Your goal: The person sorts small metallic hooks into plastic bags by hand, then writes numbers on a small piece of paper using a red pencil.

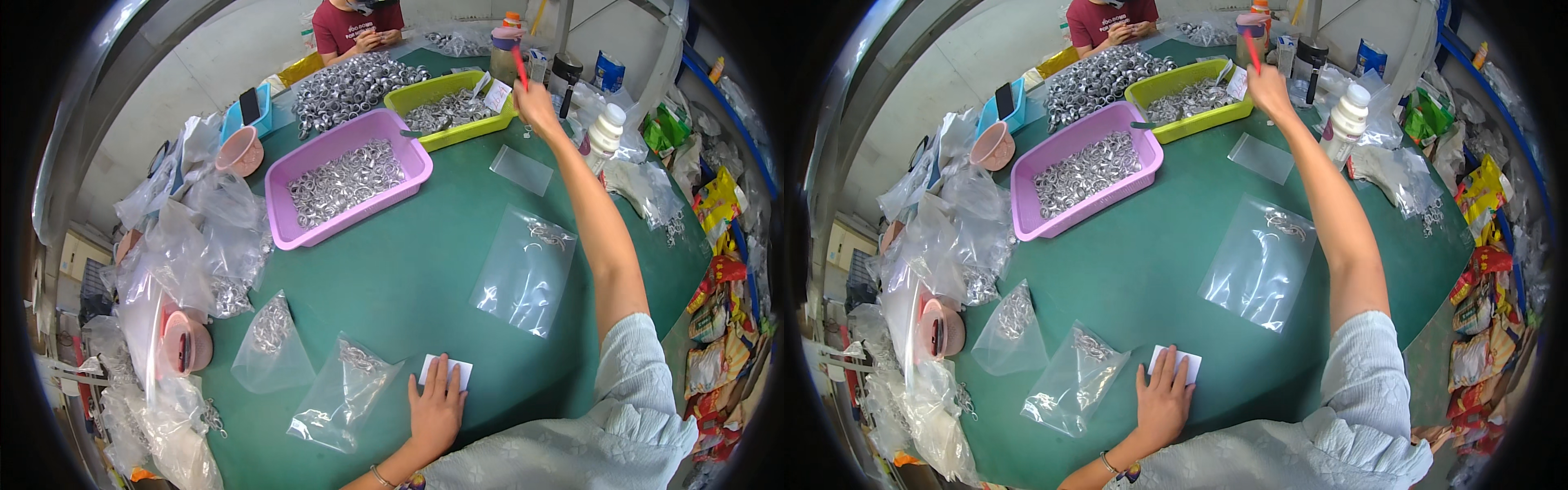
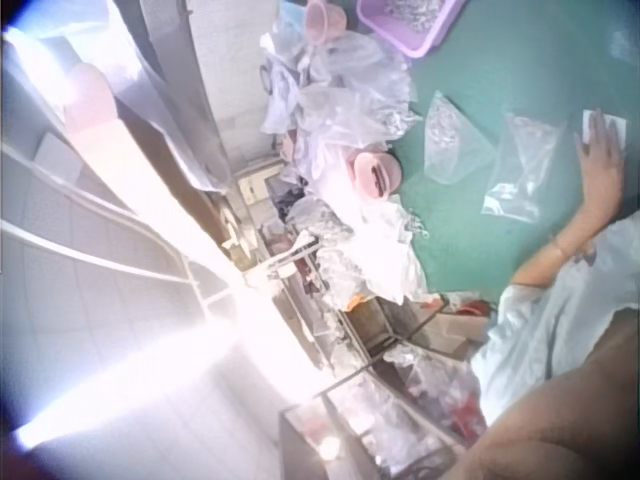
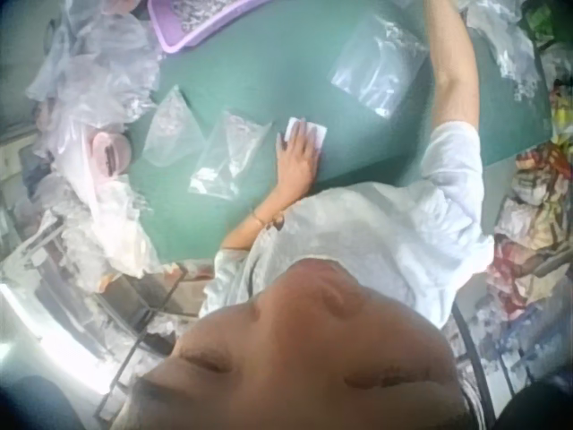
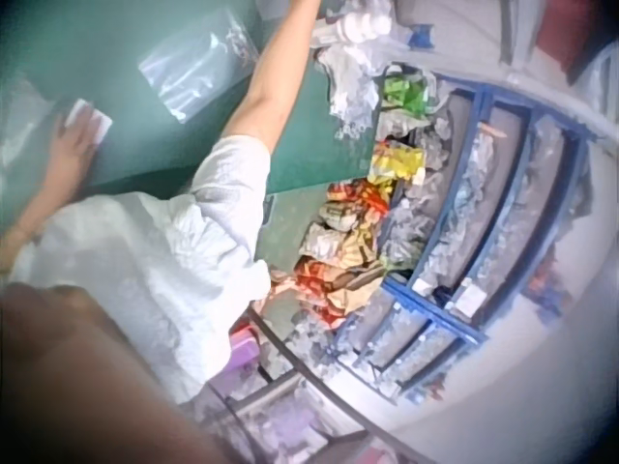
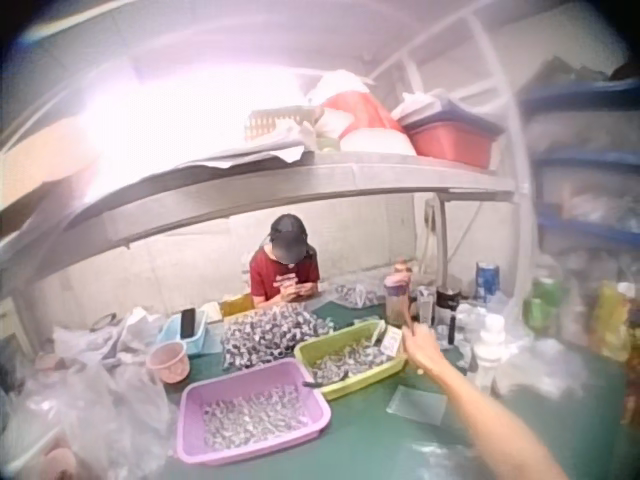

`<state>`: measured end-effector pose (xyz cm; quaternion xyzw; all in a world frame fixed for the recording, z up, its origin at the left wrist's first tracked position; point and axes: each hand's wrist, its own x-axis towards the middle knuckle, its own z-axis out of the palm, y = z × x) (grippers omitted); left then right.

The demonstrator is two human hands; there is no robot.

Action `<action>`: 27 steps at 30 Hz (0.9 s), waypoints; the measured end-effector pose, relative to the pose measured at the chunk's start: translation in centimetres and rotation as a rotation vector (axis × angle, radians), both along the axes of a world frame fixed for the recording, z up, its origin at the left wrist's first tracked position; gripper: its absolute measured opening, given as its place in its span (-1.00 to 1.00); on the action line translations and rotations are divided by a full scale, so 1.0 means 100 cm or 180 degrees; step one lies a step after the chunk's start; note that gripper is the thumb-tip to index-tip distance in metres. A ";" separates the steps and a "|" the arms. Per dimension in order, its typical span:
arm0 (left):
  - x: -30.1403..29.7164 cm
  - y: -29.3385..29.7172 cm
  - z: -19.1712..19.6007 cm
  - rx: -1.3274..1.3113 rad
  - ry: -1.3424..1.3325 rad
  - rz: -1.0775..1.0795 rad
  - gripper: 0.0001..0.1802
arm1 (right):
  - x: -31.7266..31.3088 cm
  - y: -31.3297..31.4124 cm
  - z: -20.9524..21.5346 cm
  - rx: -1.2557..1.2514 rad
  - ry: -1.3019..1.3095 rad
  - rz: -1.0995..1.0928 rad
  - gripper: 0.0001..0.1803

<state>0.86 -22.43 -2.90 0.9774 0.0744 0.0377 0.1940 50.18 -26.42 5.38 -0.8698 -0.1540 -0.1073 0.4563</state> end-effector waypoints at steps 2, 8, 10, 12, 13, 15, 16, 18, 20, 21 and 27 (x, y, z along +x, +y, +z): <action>-0.001 -0.005 0.003 -0.0026 0.0030 0.0074 -0.51 | 0.010 -0.040 -0.031 -0.1067 0.0025 0.0216 -0.61; -0.012 0.002 0.006 0.0246 -0.0011 -0.0056 -0.55 | -0.031 -0.058 -0.061 -0.2701 0.0661 -0.0220 -0.20; -0.017 0.007 0.008 0.0294 0.0041 -0.0146 -0.55 | -0.023 -0.058 -0.061 -0.2659 0.0870 -0.0066 -0.24; -0.022 0.009 0.010 0.0253 0.0071 -0.0189 -0.53 | -0.013 -0.066 -0.069 -0.2525 0.0954 0.0101 -0.32; -0.023 0.009 0.010 0.0242 0.0067 -0.0186 -0.54 | -0.004 -0.074 -0.078 -0.2397 0.0908 0.0174 -0.38; -0.024 0.010 0.009 0.0226 0.0066 -0.0167 -0.56 | 0.005 -0.080 -0.075 -0.2193 0.0782 0.0560 -0.50; -0.025 0.010 0.008 0.0191 0.0040 -0.0127 -0.55 | 0.003 -0.077 -0.072 -0.2128 0.0703 0.0911 -0.57; -0.028 0.010 0.006 0.0097 0.0014 0.0003 -0.54 | -0.012 -0.064 -0.044 -0.1571 0.0771 0.1854 -0.75; -0.025 0.011 0.004 -0.0018 -0.0041 0.0042 -0.53 | -0.007 -0.056 -0.017 -0.1098 0.0403 0.2199 -0.79; -0.026 0.012 0.003 -0.0072 -0.0055 0.0066 -0.52 | -0.003 -0.045 -0.006 -0.1087 0.0080 0.2034 -0.77; -0.017 0.007 0.003 -0.0172 -0.0049 0.0232 -0.55 | 0.029 0.026 0.027 -0.1596 -0.1540 0.0545 -0.63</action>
